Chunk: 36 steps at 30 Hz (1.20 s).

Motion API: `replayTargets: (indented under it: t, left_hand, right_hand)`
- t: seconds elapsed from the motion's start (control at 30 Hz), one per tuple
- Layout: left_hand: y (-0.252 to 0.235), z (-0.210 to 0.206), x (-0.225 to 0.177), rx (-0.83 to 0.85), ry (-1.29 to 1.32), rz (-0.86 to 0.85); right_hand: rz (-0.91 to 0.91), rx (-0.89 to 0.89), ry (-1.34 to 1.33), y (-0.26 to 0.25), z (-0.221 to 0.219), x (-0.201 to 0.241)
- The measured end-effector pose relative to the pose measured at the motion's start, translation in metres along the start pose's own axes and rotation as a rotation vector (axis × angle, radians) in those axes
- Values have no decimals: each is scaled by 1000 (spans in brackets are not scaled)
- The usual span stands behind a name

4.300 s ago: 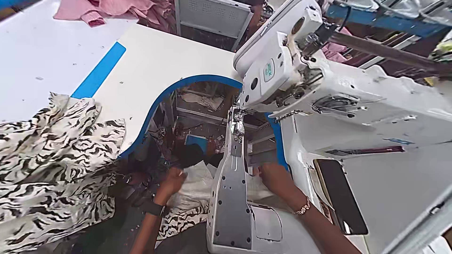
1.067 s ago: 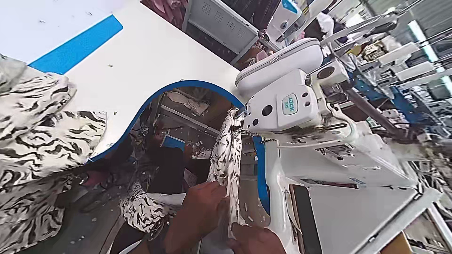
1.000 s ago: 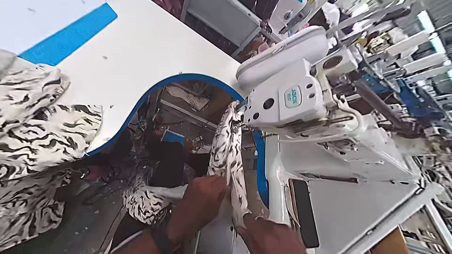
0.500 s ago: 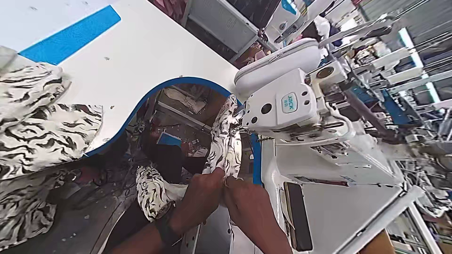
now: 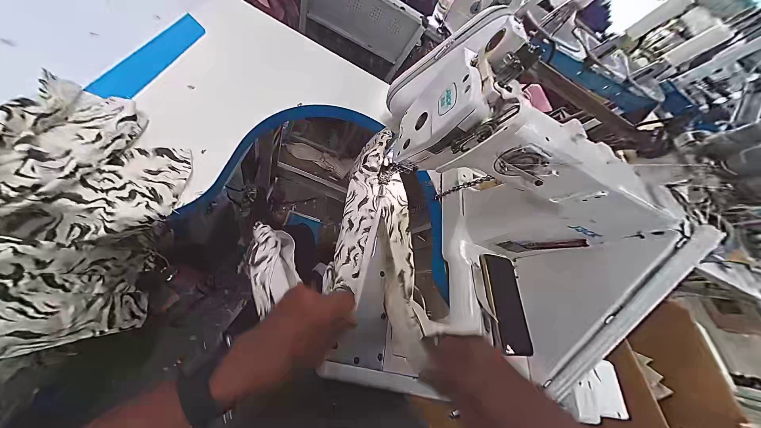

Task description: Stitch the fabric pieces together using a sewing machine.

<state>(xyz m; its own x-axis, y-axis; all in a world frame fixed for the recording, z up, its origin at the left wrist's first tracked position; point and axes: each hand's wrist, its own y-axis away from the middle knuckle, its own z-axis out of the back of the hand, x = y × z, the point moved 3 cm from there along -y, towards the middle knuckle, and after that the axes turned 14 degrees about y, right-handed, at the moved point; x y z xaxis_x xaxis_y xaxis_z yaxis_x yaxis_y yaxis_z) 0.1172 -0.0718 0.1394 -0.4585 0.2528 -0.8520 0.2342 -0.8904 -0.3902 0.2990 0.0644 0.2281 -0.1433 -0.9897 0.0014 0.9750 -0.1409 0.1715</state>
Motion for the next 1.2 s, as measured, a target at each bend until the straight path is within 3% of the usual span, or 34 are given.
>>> replayTargets:
  t: [0.07, 0.13, 0.27, 0.47, 0.67, 0.9, 1.2]
  left_hand:
    - [15, -43, -13, -106, -96, 19]
    - [16, -59, -11, -166, -168, 8]
    - [8, -54, -9, -245, -247, -94]
    - [-13, -43, 9, -252, -232, -159]
    - [-27, -42, 22, -225, -133, -87]
    - [-51, -44, 40, -319, -48, -45]
    - [-93, -39, 76, -308, 313, 46]
  right_hand:
    - [-231, -18, 124, 9, -8, 54]
    - [-361, -93, 186, -4, -25, 67]
    - [-402, -195, 295, -28, -22, 76]
    - [-439, -176, 279, -56, -16, 55]
    - [-428, -204, 288, -73, -20, 39]
    - [-503, -215, 264, -97, -21, 19]
    - [-572, -393, 283, -135, -29, -17]
